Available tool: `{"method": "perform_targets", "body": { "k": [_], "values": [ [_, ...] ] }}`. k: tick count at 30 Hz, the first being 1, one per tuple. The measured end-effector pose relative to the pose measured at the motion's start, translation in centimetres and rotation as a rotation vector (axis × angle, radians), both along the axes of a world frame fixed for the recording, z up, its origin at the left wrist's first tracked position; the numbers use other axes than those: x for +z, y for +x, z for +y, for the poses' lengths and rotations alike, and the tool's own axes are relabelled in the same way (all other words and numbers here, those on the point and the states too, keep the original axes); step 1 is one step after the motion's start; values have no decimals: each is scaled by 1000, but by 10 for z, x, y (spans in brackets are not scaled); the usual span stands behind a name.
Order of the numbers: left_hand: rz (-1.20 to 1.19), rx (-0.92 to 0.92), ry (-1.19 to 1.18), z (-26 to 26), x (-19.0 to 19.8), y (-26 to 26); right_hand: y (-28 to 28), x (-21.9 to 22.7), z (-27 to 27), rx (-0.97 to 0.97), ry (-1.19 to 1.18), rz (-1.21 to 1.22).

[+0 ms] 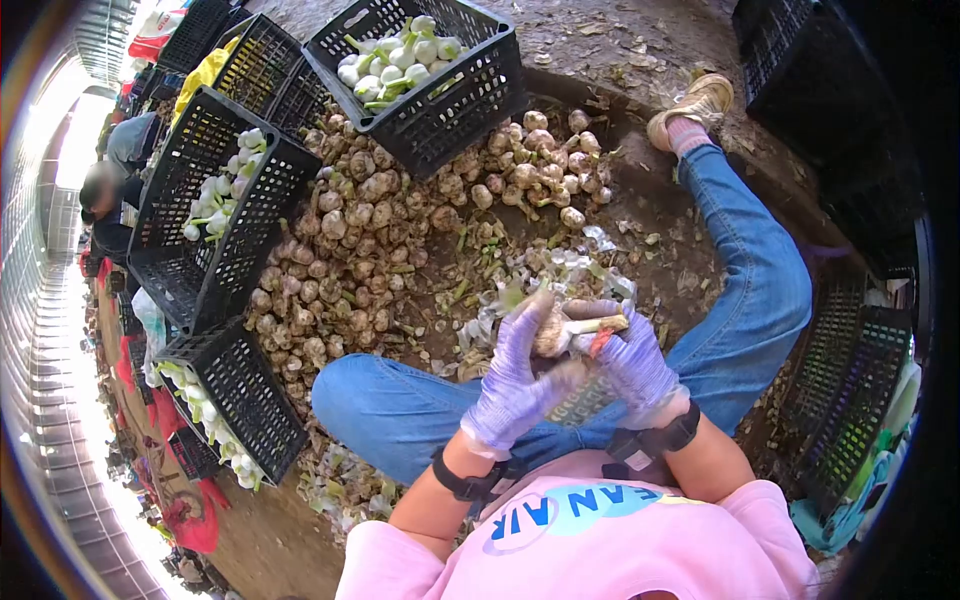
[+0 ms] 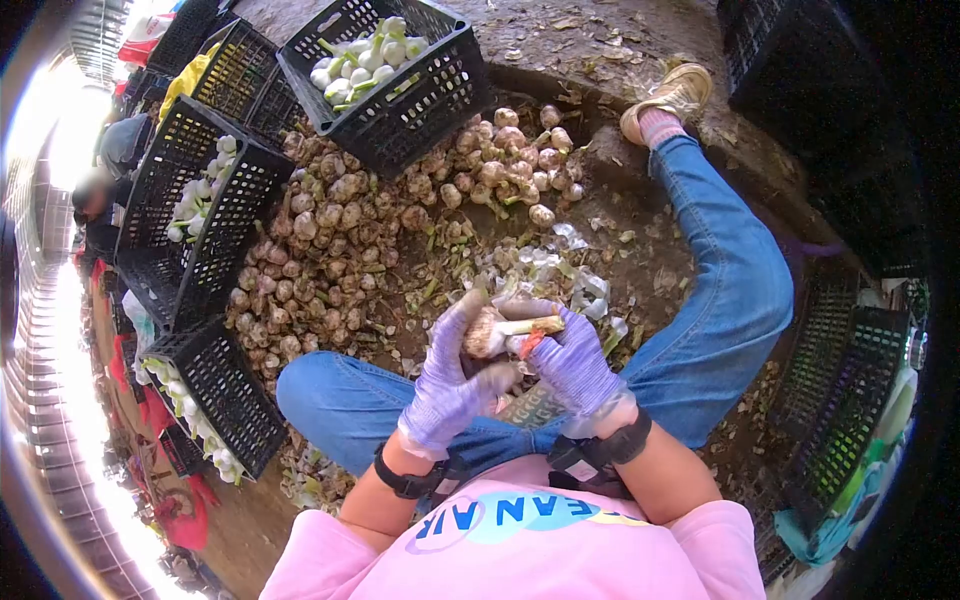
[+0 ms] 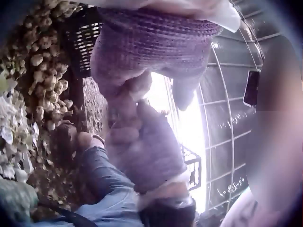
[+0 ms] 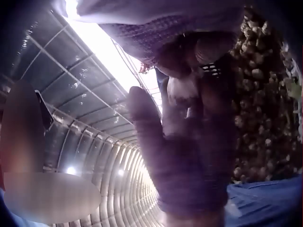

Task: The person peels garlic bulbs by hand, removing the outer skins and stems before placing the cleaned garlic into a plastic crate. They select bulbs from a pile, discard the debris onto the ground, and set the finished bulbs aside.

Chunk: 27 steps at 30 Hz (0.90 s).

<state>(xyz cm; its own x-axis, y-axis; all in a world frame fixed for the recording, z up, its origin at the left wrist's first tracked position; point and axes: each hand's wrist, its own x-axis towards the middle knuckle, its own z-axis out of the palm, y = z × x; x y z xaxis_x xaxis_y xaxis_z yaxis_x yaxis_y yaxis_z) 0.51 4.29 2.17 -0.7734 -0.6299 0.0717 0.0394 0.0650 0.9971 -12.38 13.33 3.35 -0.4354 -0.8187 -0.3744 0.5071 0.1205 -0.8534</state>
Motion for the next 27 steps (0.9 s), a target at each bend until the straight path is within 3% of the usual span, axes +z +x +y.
{"method": "perform_targets", "body": {
  "k": [2, 3, 4, 5, 6, 8, 9, 10, 12, 13, 14, 15, 16, 17, 20, 22, 24, 25, 27],
  "values": [
    [-134, 102, 40, 1, 6, 2, -5, -2, 3, 108, 0, 373],
    [-145, 77, 411, -4, 14, 4, -11, 3, 1, 205, -66, 687],
    [-151, 53, 781, -11, 20, 7, -17, 8, -1, 205, -68, 687],
    [-215, -119, 856, -23, 15, 13, -21, 11, -2, 329, -122, 759],
    [-221, -114, 859, -25, 11, 14, -24, 15, -2, 454, -176, 828],
    [-245, -156, 984, -29, 6, 11, -26, 8, 2, 532, -114, 755],
    [-199, -42, 828, -22, 5, 4, -21, -3, 3, 444, -27, 673],
    [-196, -41, 826, -17, 2, 1, -19, -9, 3, 357, 59, 586],
    [-166, 57, 157, -9, -5, 0, -16, -13, 2, 387, -9, 569],
    [-211, 41, -160, -12, -7, -1, -11, -15, 2, 309, -56, 229],
    [-213, 40, -160, -12, -4, 2, -7, -16, 1, 227, -104, -106],
    [-83, 30, 356, -13, 9, 1, -4, -12, -2, 223, -107, -105],
    [56, 19, 869, -13, 21, -2, -3, -6, -4, 109, -235, -457],
    [91, 51, 919, -11, 28, -7, -2, -3, -4, -7, -358, -811],
    [149, 58, 932, -15, 16, -9, 2, -31, -1, -116, -376, -775],
    [197, -4, 918, -15, 21, -11, 0, -20, -4, -118, -429, -752],
    [-66, 172, 246, -17, 7, -5, -1, -11, -4, -97, -268, -509],
    [-73, 210, 477, -15, 17, -3, -2, -8, -3, -81, -277, -502],
    [-76, 194, 381, -23, 7, 4, -5, -3, -2, -71, -238, -581]
  ]
}}
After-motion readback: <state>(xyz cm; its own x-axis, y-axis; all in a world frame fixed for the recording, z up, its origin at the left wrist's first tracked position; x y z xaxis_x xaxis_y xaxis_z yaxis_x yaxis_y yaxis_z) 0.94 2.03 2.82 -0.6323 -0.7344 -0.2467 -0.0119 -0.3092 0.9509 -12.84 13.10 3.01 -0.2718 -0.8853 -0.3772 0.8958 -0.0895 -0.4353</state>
